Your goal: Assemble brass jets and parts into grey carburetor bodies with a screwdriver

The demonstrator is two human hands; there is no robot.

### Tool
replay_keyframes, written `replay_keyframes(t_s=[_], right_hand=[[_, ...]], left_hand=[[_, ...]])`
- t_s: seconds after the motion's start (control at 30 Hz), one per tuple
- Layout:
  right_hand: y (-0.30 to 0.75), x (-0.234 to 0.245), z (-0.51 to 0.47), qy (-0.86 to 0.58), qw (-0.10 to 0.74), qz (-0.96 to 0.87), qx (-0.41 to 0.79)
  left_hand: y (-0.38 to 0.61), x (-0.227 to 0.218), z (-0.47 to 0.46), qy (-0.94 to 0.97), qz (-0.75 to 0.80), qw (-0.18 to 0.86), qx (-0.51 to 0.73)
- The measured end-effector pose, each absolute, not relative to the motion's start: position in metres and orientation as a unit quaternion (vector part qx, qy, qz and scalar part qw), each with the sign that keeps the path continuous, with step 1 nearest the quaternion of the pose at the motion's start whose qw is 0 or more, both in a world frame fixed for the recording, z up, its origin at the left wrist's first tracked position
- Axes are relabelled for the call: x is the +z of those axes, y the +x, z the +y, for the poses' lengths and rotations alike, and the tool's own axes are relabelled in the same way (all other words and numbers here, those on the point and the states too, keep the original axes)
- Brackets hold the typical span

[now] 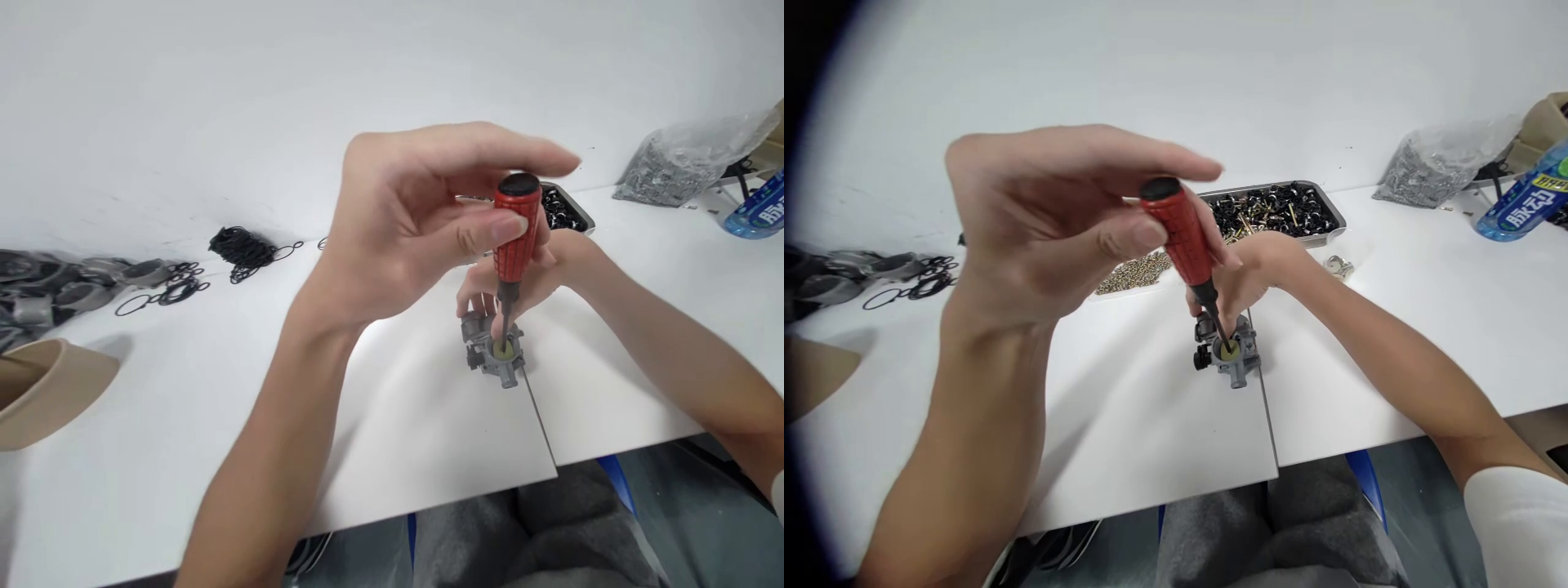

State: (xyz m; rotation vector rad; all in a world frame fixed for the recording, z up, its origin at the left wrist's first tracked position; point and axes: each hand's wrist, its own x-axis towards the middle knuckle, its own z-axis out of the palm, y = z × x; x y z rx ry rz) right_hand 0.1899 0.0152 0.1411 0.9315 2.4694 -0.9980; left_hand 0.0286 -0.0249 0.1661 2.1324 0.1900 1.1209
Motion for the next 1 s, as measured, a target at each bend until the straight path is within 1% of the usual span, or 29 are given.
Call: replay_keyframes(t_s=[0.2,0.33,0.53,0.67,0.8,0.87,0.93,1.0], right_hand=[[0.191,0.144,0.014,0.293,0.158,0.883,-0.33],[0.189,0.147,0.014,0.293,0.174,0.879,-0.333],[0.188,0.146,0.014,0.322,0.166,0.865,-0.349],[0.188,0.138,0.015,0.319,0.145,0.863,-0.365],[0.19,0.136,0.012,0.311,0.112,0.883,-0.334],[0.191,0.139,0.01,0.326,0.116,0.883,-0.316],[0.191,0.142,0.008,0.333,0.122,0.883,-0.306],[0.191,0.144,0.008,0.324,0.129,0.886,-0.307]], left_hand=[[0.039,0.164,-0.029,0.821,0.149,0.276,0.476],[0.045,0.162,-0.03,0.796,0.137,0.251,0.534],[0.046,0.156,-0.022,0.755,0.128,0.302,0.568],[0.043,0.153,-0.014,0.775,0.039,0.348,0.526],[0.043,0.151,-0.01,0.78,-0.04,0.383,0.494],[0.043,0.152,-0.011,0.781,-0.023,0.377,0.498],[0.044,0.152,-0.013,0.788,0.025,0.35,0.505],[0.046,0.152,-0.014,0.795,0.034,0.317,0.516]])
